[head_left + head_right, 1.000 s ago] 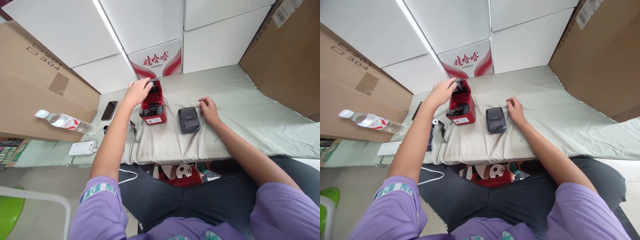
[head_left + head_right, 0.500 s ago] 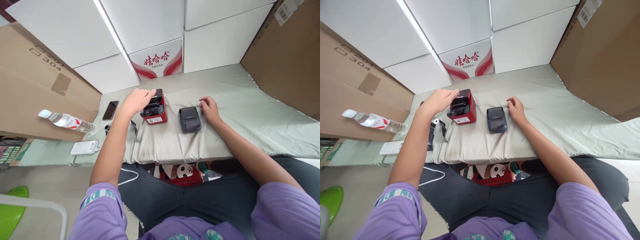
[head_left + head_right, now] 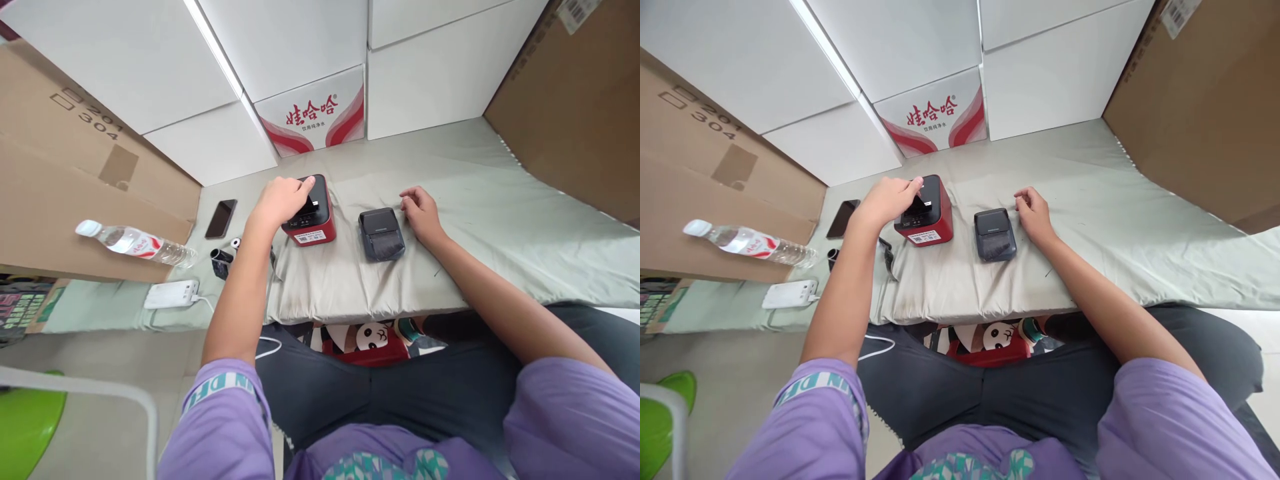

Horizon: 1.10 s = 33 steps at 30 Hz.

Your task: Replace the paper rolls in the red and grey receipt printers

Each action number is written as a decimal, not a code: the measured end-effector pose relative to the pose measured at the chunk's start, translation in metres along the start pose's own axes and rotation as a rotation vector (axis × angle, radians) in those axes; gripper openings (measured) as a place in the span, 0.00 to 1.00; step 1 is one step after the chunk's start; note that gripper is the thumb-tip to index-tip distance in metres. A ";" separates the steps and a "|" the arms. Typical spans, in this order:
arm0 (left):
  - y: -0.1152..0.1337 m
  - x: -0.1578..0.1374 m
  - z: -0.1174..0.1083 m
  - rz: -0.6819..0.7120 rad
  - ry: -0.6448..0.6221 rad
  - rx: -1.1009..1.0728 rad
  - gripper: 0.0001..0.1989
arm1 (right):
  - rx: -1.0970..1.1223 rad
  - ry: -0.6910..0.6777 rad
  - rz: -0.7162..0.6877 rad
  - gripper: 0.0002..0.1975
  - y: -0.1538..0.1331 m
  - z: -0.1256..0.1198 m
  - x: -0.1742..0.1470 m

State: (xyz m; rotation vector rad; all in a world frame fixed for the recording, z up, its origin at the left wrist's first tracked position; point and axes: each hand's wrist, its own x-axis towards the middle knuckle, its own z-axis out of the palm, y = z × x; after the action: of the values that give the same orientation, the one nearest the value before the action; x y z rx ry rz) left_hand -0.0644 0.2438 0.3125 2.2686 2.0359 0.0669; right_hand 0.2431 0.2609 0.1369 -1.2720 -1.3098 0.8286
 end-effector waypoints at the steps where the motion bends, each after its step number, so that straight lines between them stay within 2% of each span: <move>1: 0.002 0.000 0.002 -0.001 -0.005 0.009 0.36 | -0.003 0.001 -0.001 0.06 0.000 0.000 0.000; 6: 0.019 -0.014 0.003 0.007 0.020 -0.051 0.29 | -0.018 0.019 -0.042 0.06 -0.001 0.000 -0.002; 10: 0.047 -0.045 0.016 0.067 0.256 -0.294 0.21 | -0.046 0.011 -0.062 0.07 0.001 0.000 -0.001; 12: 0.065 -0.064 0.040 0.087 0.370 -0.474 0.18 | -0.044 0.002 -0.055 0.07 0.002 0.000 -0.001; 14: 0.083 -0.080 0.074 0.067 0.407 -0.651 0.16 | -0.033 -0.009 -0.043 0.08 0.003 0.000 -0.001; 15: 0.091 -0.087 0.094 0.046 0.394 -0.740 0.16 | -0.023 -0.017 -0.033 0.08 0.003 0.000 -0.001; 18: 0.107 -0.097 0.144 0.025 0.235 -0.941 0.13 | 0.013 -0.048 0.010 0.08 0.003 0.001 -0.002; 21: 0.110 -0.098 0.169 0.027 0.178 -1.045 0.11 | 0.002 -0.069 0.030 0.08 0.000 0.002 -0.005; 27: 0.107 -0.091 0.169 -0.025 0.174 -1.037 0.09 | -0.252 -0.025 -0.128 0.08 -0.007 0.008 -0.016; 33: 0.108 -0.084 0.164 -0.076 0.180 -0.915 0.11 | -0.304 0.016 -0.147 0.10 -0.004 0.012 -0.019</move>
State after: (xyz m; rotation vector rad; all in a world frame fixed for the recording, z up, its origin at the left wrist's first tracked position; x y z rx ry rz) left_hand 0.0488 0.1424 0.1626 1.6275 1.6273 0.9931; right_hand 0.2275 0.2441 0.1346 -1.3938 -1.5384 0.5284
